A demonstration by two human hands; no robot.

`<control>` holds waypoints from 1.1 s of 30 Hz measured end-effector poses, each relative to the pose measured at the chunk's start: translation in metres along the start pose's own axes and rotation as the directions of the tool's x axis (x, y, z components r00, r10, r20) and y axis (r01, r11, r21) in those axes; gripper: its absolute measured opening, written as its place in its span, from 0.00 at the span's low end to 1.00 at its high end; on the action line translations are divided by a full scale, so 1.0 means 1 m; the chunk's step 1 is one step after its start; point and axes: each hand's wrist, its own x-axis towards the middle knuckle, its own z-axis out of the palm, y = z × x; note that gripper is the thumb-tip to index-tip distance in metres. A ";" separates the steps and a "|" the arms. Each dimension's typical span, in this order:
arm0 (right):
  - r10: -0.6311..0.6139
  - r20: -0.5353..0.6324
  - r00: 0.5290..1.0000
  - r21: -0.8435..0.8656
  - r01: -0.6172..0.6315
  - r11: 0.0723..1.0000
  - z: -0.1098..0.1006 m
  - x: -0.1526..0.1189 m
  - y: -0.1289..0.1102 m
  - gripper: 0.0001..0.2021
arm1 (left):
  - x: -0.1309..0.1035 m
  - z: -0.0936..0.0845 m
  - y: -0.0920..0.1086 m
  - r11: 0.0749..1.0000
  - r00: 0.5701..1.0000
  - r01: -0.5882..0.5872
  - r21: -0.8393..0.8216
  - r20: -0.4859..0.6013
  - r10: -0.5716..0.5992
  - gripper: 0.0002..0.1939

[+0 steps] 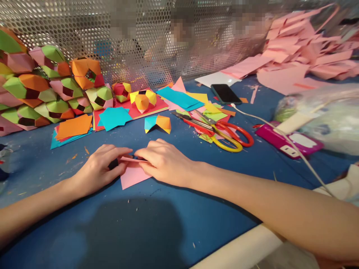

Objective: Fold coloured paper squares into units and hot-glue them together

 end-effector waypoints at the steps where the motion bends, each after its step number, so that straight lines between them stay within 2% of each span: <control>1: 0.055 -0.011 0.998 0.018 -0.055 0.998 -0.001 0.000 0.001 0.09 | 0.000 -0.001 0.000 0.998 0.998 0.053 -0.026 -0.021 -0.054 0.14; 3: 0.190 -0.029 0.981 0.057 -0.188 0.980 -0.004 0.002 0.002 0.15 | 0.000 -0.002 0.001 0.974 0.975 0.198 -0.109 -0.078 -0.207 0.09; 5: 0.360 -0.044 0.932 0.165 -0.348 0.923 -0.007 0.004 0.002 0.20 | 0.002 -0.004 0.001 0.903 0.913 0.353 -0.244 -0.123 -0.390 0.05; 6: 0.447 -0.035 0.894 0.263 -0.424 0.867 -0.007 0.006 0.002 0.23 | 0.003 -0.004 0.002 0.850 0.873 0.409 -0.332 -0.129 -0.470 0.04; 8: 0.580 0.035 0.814 0.497 -0.518 0.697 -0.007 0.009 0.003 0.26 | 0.004 -0.003 0.004 0.710 0.805 0.456 -0.537 -0.091 -0.586 0.03; 9: 0.615 0.082 0.784 0.598 -0.533 0.599 -0.006 0.009 0.003 0.27 | 0.005 -0.003 0.006 0.621 0.780 0.449 -0.642 -0.058 -0.623 0.04; 11: 0.625 0.169 0.762 0.724 -0.526 0.446 -0.004 0.010 0.003 0.26 | 0.006 -0.001 0.012 0.438 0.751 0.417 -0.797 0.030 -0.659 0.08; 13: 0.595 0.202 0.778 0.751 -0.513 0.416 -0.003 0.010 0.003 0.23 | 0.006 -0.001 0.018 0.324 0.742 0.412 -0.852 0.107 -0.661 0.12; 14: 0.573 0.203 0.794 0.741 -0.507 0.441 -0.003 0.009 0.002 0.22 | 0.006 -0.001 0.020 0.312 0.738 0.430 -0.847 0.132 -0.661 0.14; 17: 0.522 0.168 0.836 0.646 -0.494 0.582 -0.006 0.008 0.000 0.22 | 0.005 -0.002 0.020 0.405 0.735 0.469 -0.785 0.093 -0.672 0.17; 19: 0.507 0.149 0.849 0.575 -0.492 0.654 -0.009 0.007 -0.001 0.22 | 0.005 -0.002 0.017 0.490 0.770 0.458 -0.742 0.055 -0.636 0.16; 22: 0.509 0.149 0.848 0.539 -0.501 0.677 -0.010 0.008 -0.003 0.21 | 0.003 -0.001 0.012 0.604 0.846 0.426 -0.674 0.061 -0.530 0.15; 26: 0.524 0.187 0.831 0.528 -0.535 0.659 -0.007 0.009 -0.003 0.23 | 0.002 0.000 0.007 0.769 0.884 0.419 -0.483 0.024 -0.467 0.15; 29: 0.491 0.169 0.855 0.442 -0.511 0.737 -0.002 0.007 -0.001 0.24 | 0.003 0.000 0.003 0.816 0.889 0.430 -0.386 0.024 -0.457 0.15; 33: 0.382 0.145 0.913 0.331 -0.409 0.851 0.004 0.004 0.001 0.25 | 0.005 0.000 -0.001 0.829 0.906 0.413 -0.377 0.081 -0.415 0.19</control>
